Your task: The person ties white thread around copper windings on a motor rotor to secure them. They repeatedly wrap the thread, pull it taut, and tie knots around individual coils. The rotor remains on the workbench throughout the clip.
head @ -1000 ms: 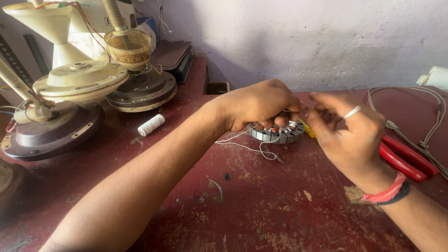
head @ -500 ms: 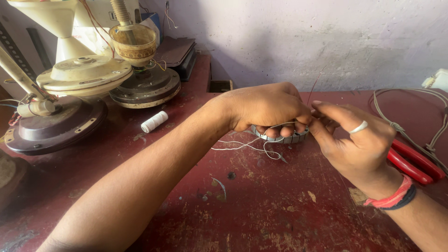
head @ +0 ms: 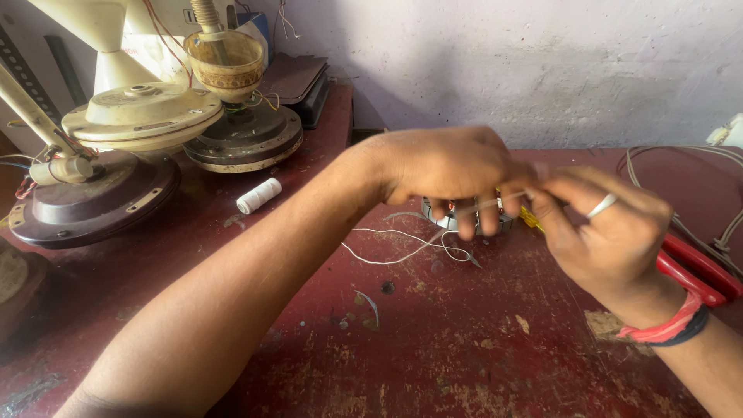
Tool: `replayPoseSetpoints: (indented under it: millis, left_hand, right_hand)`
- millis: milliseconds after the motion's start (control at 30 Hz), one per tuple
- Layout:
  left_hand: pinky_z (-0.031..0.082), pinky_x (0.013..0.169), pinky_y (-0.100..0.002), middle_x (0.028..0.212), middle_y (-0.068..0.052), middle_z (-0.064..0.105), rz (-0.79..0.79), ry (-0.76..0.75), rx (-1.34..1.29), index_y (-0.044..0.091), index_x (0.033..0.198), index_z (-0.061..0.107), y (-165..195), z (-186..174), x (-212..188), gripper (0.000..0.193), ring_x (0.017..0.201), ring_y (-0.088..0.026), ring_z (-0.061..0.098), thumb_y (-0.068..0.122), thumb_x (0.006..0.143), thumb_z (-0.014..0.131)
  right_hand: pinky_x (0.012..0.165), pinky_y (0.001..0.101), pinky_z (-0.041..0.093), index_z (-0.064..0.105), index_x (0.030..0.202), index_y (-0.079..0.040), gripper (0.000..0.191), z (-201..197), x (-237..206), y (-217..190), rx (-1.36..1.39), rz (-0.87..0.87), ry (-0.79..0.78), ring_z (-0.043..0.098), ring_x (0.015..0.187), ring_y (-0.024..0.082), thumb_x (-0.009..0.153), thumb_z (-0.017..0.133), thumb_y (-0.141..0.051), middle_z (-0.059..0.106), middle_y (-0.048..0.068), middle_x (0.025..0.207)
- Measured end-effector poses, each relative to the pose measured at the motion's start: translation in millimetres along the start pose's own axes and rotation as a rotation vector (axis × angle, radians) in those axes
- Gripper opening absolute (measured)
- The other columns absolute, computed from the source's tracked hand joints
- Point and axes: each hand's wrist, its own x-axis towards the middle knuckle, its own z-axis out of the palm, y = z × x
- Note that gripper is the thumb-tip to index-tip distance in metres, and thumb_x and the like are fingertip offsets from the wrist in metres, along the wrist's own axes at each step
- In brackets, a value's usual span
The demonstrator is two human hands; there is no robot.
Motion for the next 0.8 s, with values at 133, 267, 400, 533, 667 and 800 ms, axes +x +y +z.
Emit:
replayPoseSetpoints:
  millis: [133, 267, 400, 533, 667, 800]
  left_hand:
    - [0.053, 0.050, -0.026, 0.066, -0.003, 0.069, -0.008, 0.216, 0.273, 0.007, 0.103, 0.077, -5, -15, 0, 0.050, 0.052, -0.010, 0.058, 0.047, 0.102, 0.047]
    - [0.055, 0.051, -0.025, 0.068, -0.004, 0.073, -0.043, 0.109, 0.346, 0.008, 0.111, 0.075, -20, -31, -6, 0.044, 0.054, -0.011, 0.067, 0.040, 0.100, 0.048]
    - [0.044, 0.047, -0.028, 0.073, -0.007, 0.077, -0.190, 0.016, 0.414, 0.011, 0.112, 0.074, -30, -38, -8, 0.037, 0.059, -0.012, 0.071, 0.033, 0.100, 0.047]
    - [0.047, 0.049, -0.030, 0.080, -0.014, 0.080, -0.268, 0.016, 0.385, 0.004, 0.114, 0.072, -39, -44, -7, 0.034, 0.064, -0.017, 0.077, 0.023, 0.097, 0.049]
    - [0.053, 0.050, -0.030, 0.082, -0.015, 0.080, -0.296, 0.020, 0.422, 0.001, 0.117, 0.068, -53, -44, 0, 0.034, 0.066, -0.017, 0.078, 0.018, 0.095, 0.049]
    - [0.051, 0.049, -0.030, 0.081, -0.013, 0.079, -0.266, 0.046, 0.382, 0.004, 0.114, 0.073, -64, -39, 10, 0.034, 0.062, -0.017, 0.075, 0.016, 0.093, 0.050]
  right_hand:
    - [0.066, 0.0223, 0.052, 0.076, 0.106, 0.002, 0.013, 5, -9, 1, 0.183, 0.255, -0.045, 0.070, 0.076, 0.011, 0.103, 0.077, -0.011, 0.075, 0.010, 0.089]
    - [0.064, 0.0201, 0.053, 0.075, 0.103, 0.001, 0.016, 20, -13, 0, 0.532, 0.595, -0.115, 0.066, 0.074, 0.004, 0.098, 0.074, -0.014, 0.074, 0.004, 0.084]
    - [0.061, 0.0205, 0.048, 0.076, 0.103, 0.003, 0.015, 28, -13, 0, 0.446, 0.592, -0.152, 0.061, 0.071, 0.005, 0.098, 0.074, -0.011, 0.073, 0.005, 0.082]
    - [0.062, 0.0193, 0.049, 0.075, 0.103, 0.003, 0.014, 33, -10, -1, 0.411, 0.565, -0.148, 0.063, 0.071, 0.004, 0.098, 0.074, -0.010, 0.074, 0.005, 0.082]
    - [0.057, 0.0206, 0.046, 0.077, 0.102, 0.003, 0.012, 38, -7, -6, 0.318, 0.538, -0.136, 0.060, 0.066, 0.006, 0.096, 0.075, -0.008, 0.073, 0.006, 0.081]
    - [0.057, 0.0209, 0.047, 0.076, 0.101, 0.003, 0.013, 41, -5, -9, 0.299, 0.530, -0.143, 0.062, 0.066, 0.006, 0.097, 0.076, -0.009, 0.074, 0.006, 0.080]
